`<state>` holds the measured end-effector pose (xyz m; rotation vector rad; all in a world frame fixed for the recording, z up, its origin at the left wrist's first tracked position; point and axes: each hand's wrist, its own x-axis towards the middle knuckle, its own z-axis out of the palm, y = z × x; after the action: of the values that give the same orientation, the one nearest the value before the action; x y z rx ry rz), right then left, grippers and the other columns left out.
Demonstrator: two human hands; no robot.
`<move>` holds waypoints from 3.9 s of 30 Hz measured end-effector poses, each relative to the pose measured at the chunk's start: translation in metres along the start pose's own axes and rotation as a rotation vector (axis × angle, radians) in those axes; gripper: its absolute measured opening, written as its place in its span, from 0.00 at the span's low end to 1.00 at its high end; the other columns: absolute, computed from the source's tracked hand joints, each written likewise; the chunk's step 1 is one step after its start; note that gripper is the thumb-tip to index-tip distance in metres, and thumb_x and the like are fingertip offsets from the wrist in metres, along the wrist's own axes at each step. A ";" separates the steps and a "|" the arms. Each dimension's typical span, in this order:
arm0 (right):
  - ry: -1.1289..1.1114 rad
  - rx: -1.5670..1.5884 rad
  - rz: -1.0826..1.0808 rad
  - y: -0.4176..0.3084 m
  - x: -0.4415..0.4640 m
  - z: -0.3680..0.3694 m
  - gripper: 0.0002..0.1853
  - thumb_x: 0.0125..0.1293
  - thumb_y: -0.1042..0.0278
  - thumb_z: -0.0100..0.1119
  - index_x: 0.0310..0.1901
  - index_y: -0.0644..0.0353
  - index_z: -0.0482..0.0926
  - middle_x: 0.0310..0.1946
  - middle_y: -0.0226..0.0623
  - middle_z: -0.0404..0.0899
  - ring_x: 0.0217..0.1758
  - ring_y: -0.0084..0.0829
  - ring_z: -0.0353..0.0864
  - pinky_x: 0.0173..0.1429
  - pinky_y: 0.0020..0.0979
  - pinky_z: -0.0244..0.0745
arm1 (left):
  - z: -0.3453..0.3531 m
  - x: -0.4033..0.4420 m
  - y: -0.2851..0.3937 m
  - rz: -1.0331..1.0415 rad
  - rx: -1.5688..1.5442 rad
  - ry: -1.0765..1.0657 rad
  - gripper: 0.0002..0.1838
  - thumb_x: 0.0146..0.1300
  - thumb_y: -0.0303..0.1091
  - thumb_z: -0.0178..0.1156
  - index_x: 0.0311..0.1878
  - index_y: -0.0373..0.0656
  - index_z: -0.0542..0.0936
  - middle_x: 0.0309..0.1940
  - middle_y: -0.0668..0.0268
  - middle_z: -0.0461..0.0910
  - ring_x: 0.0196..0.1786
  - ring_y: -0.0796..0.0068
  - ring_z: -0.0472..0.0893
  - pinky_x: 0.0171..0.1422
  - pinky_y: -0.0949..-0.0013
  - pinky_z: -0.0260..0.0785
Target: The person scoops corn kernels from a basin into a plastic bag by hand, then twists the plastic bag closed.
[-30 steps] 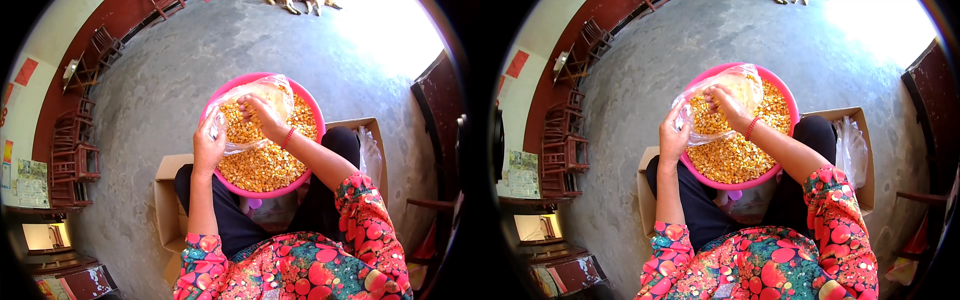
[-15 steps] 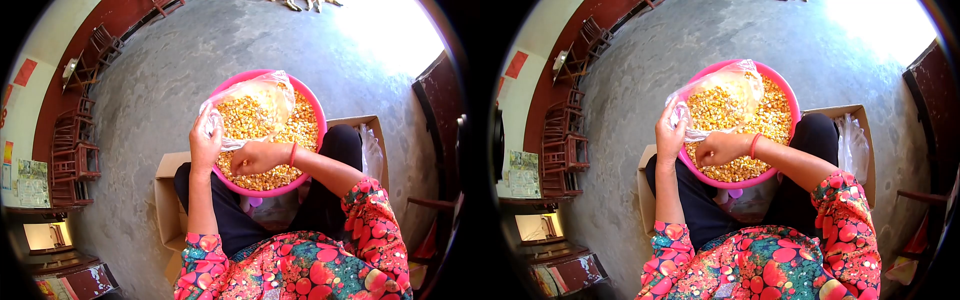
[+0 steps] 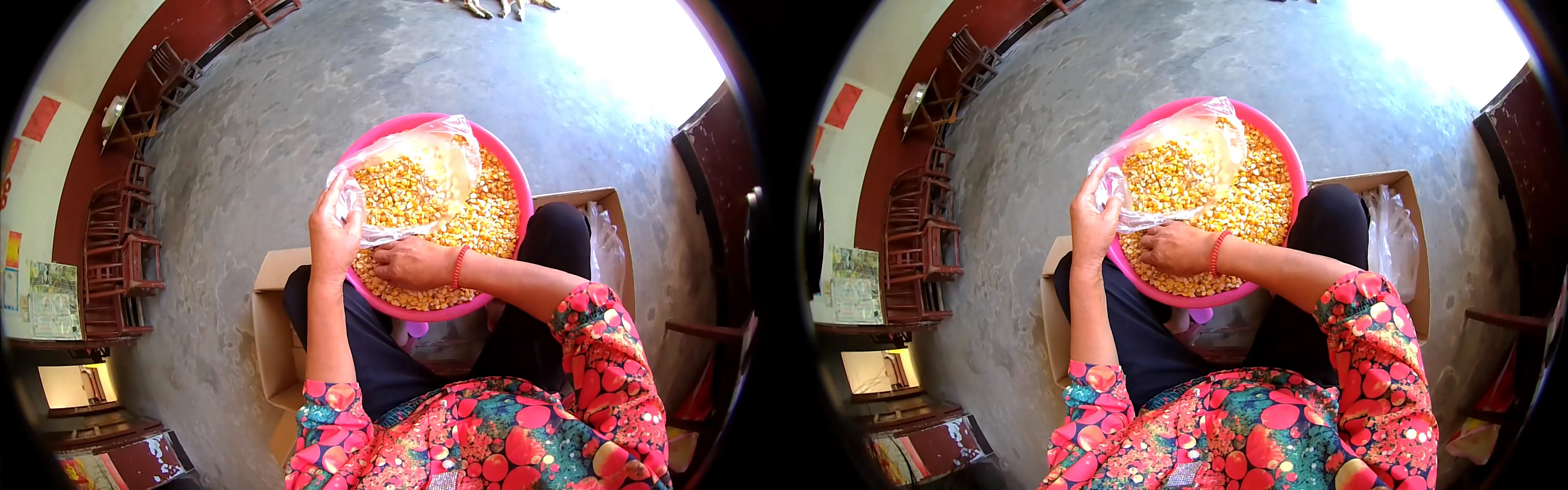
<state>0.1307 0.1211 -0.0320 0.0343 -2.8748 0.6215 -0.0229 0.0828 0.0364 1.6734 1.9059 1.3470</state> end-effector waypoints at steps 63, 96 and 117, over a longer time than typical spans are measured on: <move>0.200 0.011 -0.138 -0.005 0.003 0.000 0.11 0.60 0.67 0.52 0.41 0.60 0.80 0.46 0.41 0.77 0.53 0.39 0.76 0.54 0.37 0.74 | -0.001 0.001 0.006 -0.212 -0.189 0.057 0.11 0.68 0.27 0.55 0.50 0.33 0.78 0.42 0.66 0.80 0.44 0.82 0.77 0.51 0.76 0.70; 0.150 1.078 0.434 0.002 -0.006 -0.067 0.17 0.72 0.53 0.50 0.42 0.60 0.78 0.25 0.26 0.74 0.27 0.20 0.72 0.31 0.27 0.71 | -0.003 0.000 0.005 -0.107 -0.232 0.072 0.20 0.67 0.21 0.53 0.61 0.40 0.74 0.39 0.70 0.79 0.38 0.86 0.75 0.44 0.81 0.68; 0.637 0.941 0.340 0.049 0.017 -0.050 0.14 0.71 0.61 0.49 0.45 0.62 0.79 0.37 0.28 0.78 0.39 0.19 0.75 0.45 0.24 0.72 | -0.005 0.001 0.015 -0.072 -0.081 0.008 0.13 0.55 0.21 0.63 0.46 0.38 0.83 0.36 0.68 0.80 0.39 0.80 0.77 0.47 0.75 0.70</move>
<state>0.1206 0.1868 -0.0036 -0.4298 -1.7868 1.6306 -0.0174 0.0795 0.0511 1.5482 1.8719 1.3855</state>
